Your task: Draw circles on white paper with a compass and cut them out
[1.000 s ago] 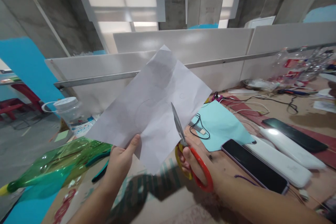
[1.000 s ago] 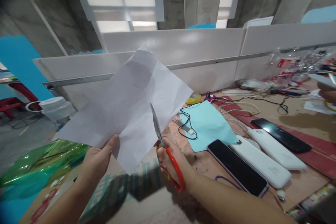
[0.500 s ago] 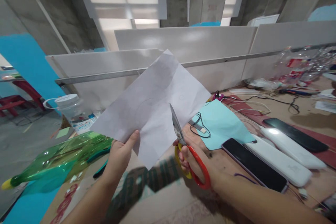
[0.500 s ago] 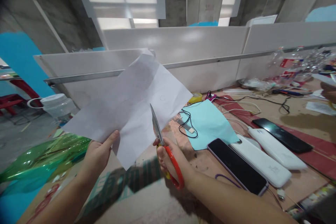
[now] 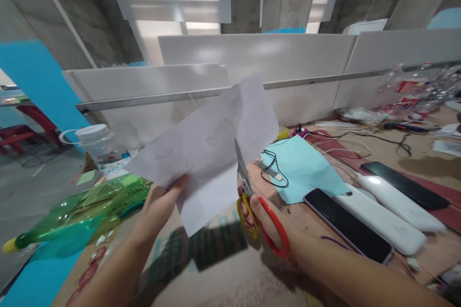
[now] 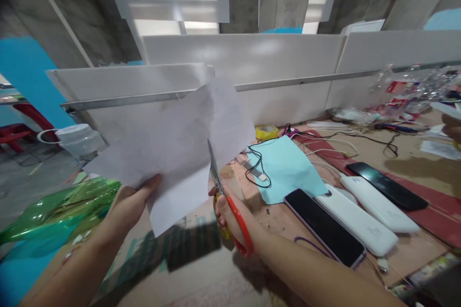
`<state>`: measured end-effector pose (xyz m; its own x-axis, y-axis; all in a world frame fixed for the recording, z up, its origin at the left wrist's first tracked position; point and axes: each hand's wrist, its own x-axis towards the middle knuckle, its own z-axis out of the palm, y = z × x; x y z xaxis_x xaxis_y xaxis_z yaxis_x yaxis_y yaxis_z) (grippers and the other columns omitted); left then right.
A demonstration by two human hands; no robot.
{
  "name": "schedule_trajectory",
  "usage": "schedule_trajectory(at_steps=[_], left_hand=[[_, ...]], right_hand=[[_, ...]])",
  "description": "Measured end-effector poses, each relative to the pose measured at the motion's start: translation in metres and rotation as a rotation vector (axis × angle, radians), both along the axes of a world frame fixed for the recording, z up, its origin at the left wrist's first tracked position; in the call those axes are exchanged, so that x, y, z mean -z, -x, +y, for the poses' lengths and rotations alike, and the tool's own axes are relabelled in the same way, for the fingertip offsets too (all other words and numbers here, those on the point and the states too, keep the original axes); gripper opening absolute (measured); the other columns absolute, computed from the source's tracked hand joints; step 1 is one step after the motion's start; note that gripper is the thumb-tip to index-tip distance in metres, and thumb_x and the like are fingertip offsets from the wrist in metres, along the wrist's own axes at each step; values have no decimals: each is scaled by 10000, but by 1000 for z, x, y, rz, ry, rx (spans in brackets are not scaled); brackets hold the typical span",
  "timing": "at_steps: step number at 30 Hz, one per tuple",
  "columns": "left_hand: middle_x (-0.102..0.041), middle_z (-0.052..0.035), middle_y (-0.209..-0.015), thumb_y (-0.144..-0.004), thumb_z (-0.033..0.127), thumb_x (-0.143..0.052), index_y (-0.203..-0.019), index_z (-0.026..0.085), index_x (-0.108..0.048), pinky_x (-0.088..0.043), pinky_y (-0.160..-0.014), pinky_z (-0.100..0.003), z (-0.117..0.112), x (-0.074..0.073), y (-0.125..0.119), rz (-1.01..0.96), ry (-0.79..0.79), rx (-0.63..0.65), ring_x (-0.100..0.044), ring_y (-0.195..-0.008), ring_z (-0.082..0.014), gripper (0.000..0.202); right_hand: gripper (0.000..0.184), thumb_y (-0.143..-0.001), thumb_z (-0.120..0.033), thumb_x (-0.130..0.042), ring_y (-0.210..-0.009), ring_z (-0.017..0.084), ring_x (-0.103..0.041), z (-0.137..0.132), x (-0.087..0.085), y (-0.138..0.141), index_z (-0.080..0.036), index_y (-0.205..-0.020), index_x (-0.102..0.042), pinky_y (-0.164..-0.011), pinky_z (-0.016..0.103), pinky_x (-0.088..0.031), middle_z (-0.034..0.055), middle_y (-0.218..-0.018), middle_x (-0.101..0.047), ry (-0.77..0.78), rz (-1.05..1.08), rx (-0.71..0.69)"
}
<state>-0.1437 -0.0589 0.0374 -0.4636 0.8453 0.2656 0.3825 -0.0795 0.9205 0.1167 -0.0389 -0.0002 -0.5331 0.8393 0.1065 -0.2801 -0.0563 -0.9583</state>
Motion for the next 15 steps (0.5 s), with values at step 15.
schedule_trajectory(at_steps=[15], left_hand=[[-800, -95, -1099, -745, 479, -770, -958, 203, -795, -583, -952, -422, -11, -13, -2, -10, 13, 154, -731, -1061, -336, 349]], right_hand=[[599, -863, -828, -442, -622, 184, -375, -4, -25, -10, -255, -700, -512, -579, 355, -339, 19, -704, -437, -176, -123, 41]])
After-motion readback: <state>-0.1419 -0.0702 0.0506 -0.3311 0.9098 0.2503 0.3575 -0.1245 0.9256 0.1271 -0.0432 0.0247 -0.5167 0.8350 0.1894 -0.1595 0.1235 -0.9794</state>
